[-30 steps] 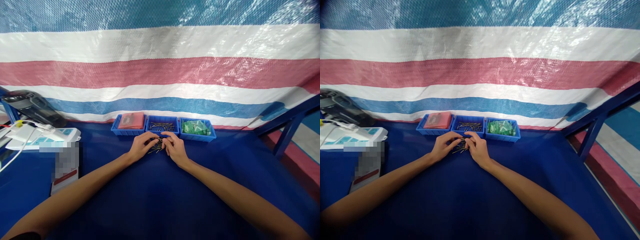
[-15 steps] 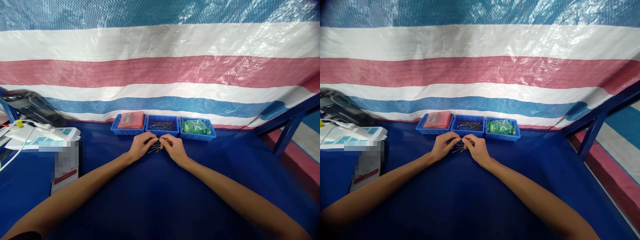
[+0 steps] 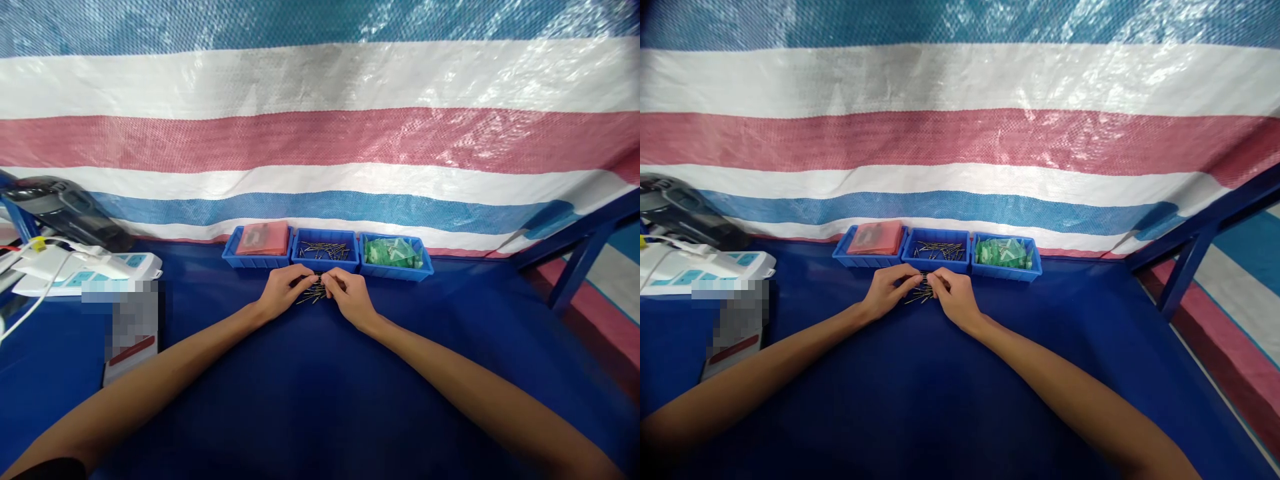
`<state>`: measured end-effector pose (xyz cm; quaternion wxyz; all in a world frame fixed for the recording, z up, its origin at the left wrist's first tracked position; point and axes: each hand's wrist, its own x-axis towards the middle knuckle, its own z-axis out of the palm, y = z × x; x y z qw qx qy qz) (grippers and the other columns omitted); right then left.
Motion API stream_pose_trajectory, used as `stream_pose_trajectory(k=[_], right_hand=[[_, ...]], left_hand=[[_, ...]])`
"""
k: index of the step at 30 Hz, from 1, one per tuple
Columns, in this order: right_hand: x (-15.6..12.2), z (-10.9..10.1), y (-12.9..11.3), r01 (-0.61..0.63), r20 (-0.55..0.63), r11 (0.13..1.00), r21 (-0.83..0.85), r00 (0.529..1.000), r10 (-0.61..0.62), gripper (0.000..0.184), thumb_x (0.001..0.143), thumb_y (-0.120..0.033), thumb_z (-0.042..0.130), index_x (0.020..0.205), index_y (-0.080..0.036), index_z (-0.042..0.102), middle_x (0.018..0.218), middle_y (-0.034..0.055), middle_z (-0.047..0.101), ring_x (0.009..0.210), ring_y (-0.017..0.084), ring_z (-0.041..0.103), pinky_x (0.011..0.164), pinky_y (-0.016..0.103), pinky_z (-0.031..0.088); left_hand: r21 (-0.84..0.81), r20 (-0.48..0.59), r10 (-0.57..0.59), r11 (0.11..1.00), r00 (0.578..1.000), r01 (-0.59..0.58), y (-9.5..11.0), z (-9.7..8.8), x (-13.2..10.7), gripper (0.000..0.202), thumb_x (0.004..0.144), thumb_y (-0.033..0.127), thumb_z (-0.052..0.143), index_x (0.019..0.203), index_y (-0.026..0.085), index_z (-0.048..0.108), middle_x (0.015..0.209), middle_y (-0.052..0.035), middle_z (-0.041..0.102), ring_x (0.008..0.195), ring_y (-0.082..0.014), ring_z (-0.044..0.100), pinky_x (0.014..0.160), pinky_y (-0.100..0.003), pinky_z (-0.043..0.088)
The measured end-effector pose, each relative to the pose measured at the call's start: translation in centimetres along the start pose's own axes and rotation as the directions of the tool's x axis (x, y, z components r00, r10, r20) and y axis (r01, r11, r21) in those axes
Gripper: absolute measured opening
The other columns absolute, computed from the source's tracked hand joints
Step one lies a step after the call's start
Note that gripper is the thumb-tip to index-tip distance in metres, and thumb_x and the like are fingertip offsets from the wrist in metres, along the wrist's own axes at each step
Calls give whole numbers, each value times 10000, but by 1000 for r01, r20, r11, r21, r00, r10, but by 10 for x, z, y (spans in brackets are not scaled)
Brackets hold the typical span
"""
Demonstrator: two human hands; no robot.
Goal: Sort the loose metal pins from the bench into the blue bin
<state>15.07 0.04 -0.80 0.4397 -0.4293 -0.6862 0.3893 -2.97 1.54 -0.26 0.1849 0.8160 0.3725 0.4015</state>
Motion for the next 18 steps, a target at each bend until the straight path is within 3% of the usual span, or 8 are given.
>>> stream_pose_trajectory(k=[12, 18], right_hand=[[0, 1, 2, 0, -8, 1000, -4, 1000, 0, 323, 921, -336, 460, 645, -176, 511, 540, -39, 486, 494, 86, 431, 523, 224, 326], [0, 1, 1, 4, -5, 1000, -1, 1000, -4, 326, 919, -335, 464, 635, -178, 501, 538, -39, 481, 494, 87, 427, 524, 225, 326]], left_hand=[[-54, -27, 29, 998, 999, -30, -3, 1, -2, 185, 894, 261, 554, 931, 147, 695, 872, -60, 698, 776, -134, 642, 734, -229, 499], [-25, -68, 55, 998, 996, -57, -3, 2, -3, 187, 885, 267, 572, 959, 148, 696, 859, -57, 701, 721, -118, 630, 682, -217, 499]])
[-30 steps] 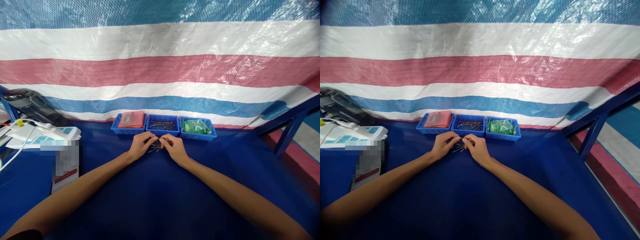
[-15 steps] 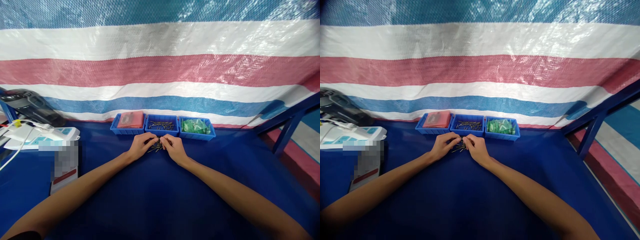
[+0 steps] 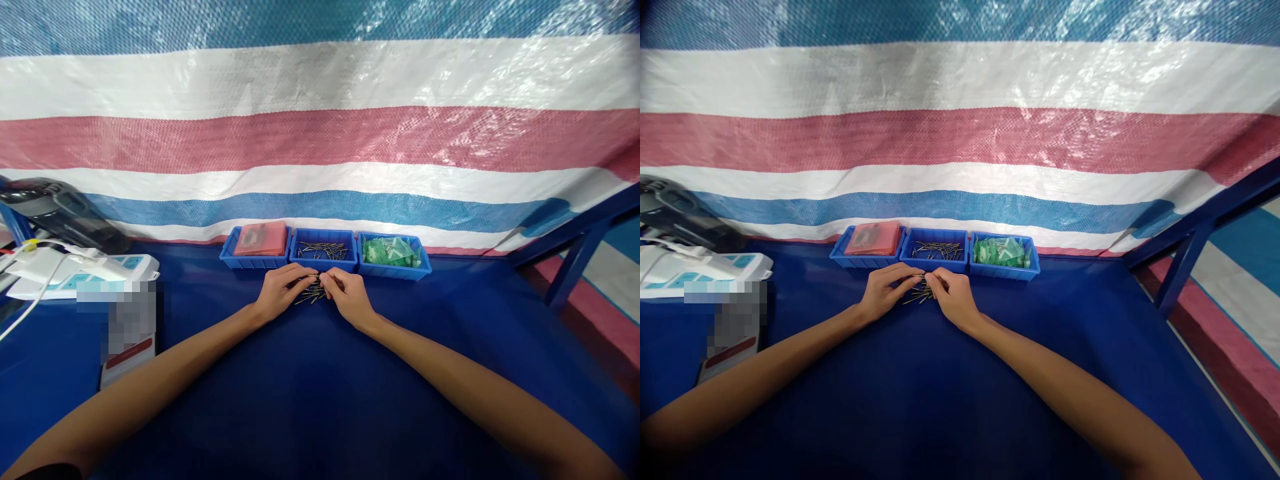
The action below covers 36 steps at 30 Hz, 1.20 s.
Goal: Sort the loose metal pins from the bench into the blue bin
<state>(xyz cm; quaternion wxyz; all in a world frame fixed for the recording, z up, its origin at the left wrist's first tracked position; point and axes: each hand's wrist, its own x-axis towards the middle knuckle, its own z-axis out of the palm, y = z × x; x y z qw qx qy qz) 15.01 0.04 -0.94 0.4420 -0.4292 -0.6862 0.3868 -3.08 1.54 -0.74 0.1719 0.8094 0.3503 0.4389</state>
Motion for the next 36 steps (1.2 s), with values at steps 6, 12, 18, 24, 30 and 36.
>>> stream_pose_trajectory(k=[6, 12, 18, 24, 30, 36], right_hand=[[0, -1, -2, 2, 7, 1000, -12, 1000, -2, 358, 921, -330, 460, 597, -180, 474, 523, -43, 464, 480, 83, 410, 521, 227, 318], [1, 0, 0, 2, 25, 999, -32, 1000, -1, 354, 923, -323, 454, 601, -179, 481, 521, -46, 461, 478, 81, 410, 520, 224, 313], [2, 0, 0, 3, 39, 999, -42, 999, -1, 348, 917, -307, 459, 596, -176, 490, 516, -44, 463, 477, 81, 412, 519, 221, 313], [1, -1, -2, -3, 39, 999, -44, 999, 4, 357, 922, -326, 443, 599, -180, 487, 526, -40, 463, 490, 86, 418, 530, 225, 320], [0, -1, -2, -9, -3, 999, -49, 1000, 9, 325, 922, -371, 434, 671, -183, 517, 574, -27, 489, 524, 99, 433, 537, 229, 331], [0, 0, 1, -17, -37, 998, -68, 999, 15, 301, 914, -370, 448, 694, -180, 528, 573, -28, 482, 522, 102, 433, 539, 235, 329]], left_hand=[[29, 6, -4, 1000, 1000, 4, -2, 0, -1, 211, 894, 292, 557, 985, 153, 687, 851, -53, 701, 670, -106, 609, 634, -211, 488], [41, 61, -28, 999, 998, 26, -2, 1, 1, 220, 901, 304, 539, 976, 154, 681, 875, -51, 712, 723, -120, 642, 671, -210, 512], [47, 118, -48, 998, 992, 42, -2, 2, 1, 236, 906, 317, 525, 976, 155, 682, 906, -48, 723, 774, -134, 671, 740, -220, 532], [38, 124, -51, 998, 991, 46, -1, 2, 1, 232, 906, 309, 525, 979, 154, 681, 914, -51, 725, 784, -141, 678, 737, -221, 538], [77, 64, -53, 996, 997, 48, -2, 3, 0, 227, 905, 309, 528, 964, 156, 684, 890, -44, 733, 765, -141, 684, 756, -224, 539], [102, 33, -57, 993, 998, 53, -2, 3, -1, 218, 907, 300, 525, 920, 152, 684, 834, -31, 730, 696, -122, 670, 705, -198, 524]])
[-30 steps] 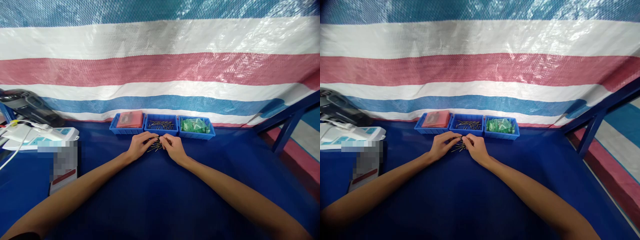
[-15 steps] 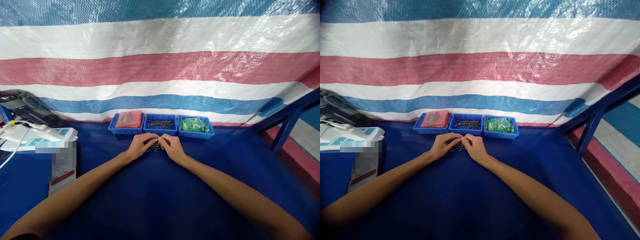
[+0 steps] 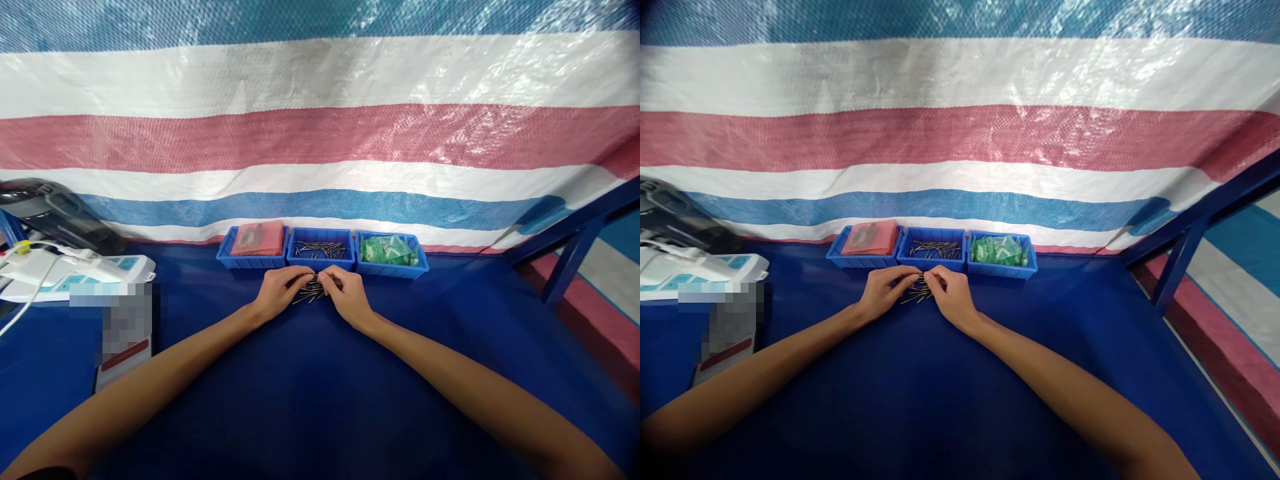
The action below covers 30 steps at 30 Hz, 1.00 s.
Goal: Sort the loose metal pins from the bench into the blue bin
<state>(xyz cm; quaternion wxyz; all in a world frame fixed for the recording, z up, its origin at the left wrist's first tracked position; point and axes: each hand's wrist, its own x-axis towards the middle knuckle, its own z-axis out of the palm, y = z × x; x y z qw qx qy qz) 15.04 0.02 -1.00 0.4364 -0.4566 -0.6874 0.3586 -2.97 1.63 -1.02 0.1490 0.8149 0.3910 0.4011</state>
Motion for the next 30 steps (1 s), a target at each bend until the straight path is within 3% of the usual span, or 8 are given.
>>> stream_pose_trajectory(k=[4, 10, 30], right_hand=[[1, 0, 0, -11, -10, 1000, -29, 1000, 10, 330, 905, -357, 463, 626, -183, 489, 527, -38, 441, 498, 97, 395, 517, 236, 304], [3, 1, 3, -36, 6, 999, -19, 999, 36, 346, 895, -367, 472, 601, -184, 486, 506, -39, 435, 492, 101, 389, 506, 236, 301], [6, 1, 5, -66, 45, 998, -8, 997, 66, 375, 906, -401, 453, 609, -182, 520, 484, -40, 450, 487, 102, 413, 507, 229, 318]], left_hand=[[15, 3, 5, 1000, 1000, -5, 0, 0, 1, 224, 910, 300, 518, 880, 147, 679, 791, -25, 717, 665, -114, 648, 673, -187, 503], [-1, 118, -62, 998, 991, 63, 3, -2, 4, 256, 934, 305, 460, 851, 152, 648, 626, 19, 626, 526, -84, 560, 555, -172, 440], [-24, 178, -99, 994, 979, 105, 7, -4, 7, 307, 941, 318, 420, 748, 151, 592, 579, 41, 547, 486, -67, 481, 513, -168, 381]])
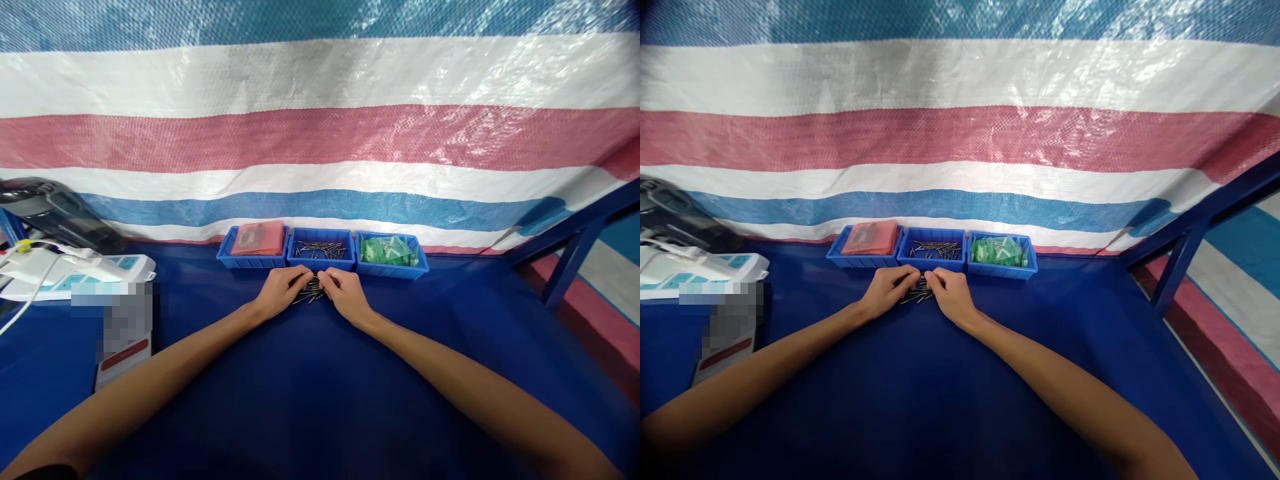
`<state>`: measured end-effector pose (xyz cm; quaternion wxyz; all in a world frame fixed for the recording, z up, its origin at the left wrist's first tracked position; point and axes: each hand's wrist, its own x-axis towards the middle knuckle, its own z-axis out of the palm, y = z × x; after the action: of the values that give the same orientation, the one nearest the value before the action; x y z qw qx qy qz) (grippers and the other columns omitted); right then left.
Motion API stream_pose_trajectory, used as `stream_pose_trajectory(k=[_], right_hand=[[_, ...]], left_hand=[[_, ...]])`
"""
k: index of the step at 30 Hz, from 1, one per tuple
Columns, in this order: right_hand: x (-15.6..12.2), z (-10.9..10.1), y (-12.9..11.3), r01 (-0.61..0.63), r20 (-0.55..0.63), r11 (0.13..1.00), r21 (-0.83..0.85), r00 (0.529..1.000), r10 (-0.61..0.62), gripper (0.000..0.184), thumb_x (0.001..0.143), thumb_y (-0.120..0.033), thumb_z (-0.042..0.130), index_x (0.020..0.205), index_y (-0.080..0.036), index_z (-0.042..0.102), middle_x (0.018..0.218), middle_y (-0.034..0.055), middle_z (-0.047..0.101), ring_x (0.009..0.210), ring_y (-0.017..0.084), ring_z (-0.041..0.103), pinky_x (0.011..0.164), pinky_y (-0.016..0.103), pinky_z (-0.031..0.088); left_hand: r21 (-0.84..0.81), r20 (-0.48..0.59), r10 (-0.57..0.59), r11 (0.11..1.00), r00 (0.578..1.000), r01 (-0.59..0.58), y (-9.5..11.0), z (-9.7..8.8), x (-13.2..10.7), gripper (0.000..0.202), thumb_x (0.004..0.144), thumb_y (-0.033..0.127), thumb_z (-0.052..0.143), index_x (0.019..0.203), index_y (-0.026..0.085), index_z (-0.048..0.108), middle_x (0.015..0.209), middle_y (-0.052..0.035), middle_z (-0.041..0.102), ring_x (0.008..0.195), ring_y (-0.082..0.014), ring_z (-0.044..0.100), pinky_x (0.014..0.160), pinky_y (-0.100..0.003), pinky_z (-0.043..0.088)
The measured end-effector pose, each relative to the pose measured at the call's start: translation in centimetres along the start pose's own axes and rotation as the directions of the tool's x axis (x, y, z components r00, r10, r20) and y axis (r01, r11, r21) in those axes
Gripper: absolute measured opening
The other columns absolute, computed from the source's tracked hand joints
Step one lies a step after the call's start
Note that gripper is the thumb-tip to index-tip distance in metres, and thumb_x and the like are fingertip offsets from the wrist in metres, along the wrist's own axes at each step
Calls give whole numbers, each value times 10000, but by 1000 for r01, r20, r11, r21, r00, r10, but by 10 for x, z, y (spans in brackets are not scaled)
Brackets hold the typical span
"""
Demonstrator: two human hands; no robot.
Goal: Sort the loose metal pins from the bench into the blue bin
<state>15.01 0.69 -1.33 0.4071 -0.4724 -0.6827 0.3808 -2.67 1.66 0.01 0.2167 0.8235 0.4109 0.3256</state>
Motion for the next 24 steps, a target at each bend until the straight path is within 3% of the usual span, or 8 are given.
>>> stream_pose_trajectory(k=[24], right_hand=[[-1, -1, -1, 52, 2, 994, -92, 999, -52, 511, 944, -411, 391, 495, -176, 459, 453, -36, 453, 470, 91, 446, 557, 229, 329]], left_hand=[[-43, 69, -16, 999, 997, 19, -2, 1, -1, 292, 941, 315, 439, 746, 148, 578, 572, 53, 507, 495, -58, 450, 535, -166, 357]])
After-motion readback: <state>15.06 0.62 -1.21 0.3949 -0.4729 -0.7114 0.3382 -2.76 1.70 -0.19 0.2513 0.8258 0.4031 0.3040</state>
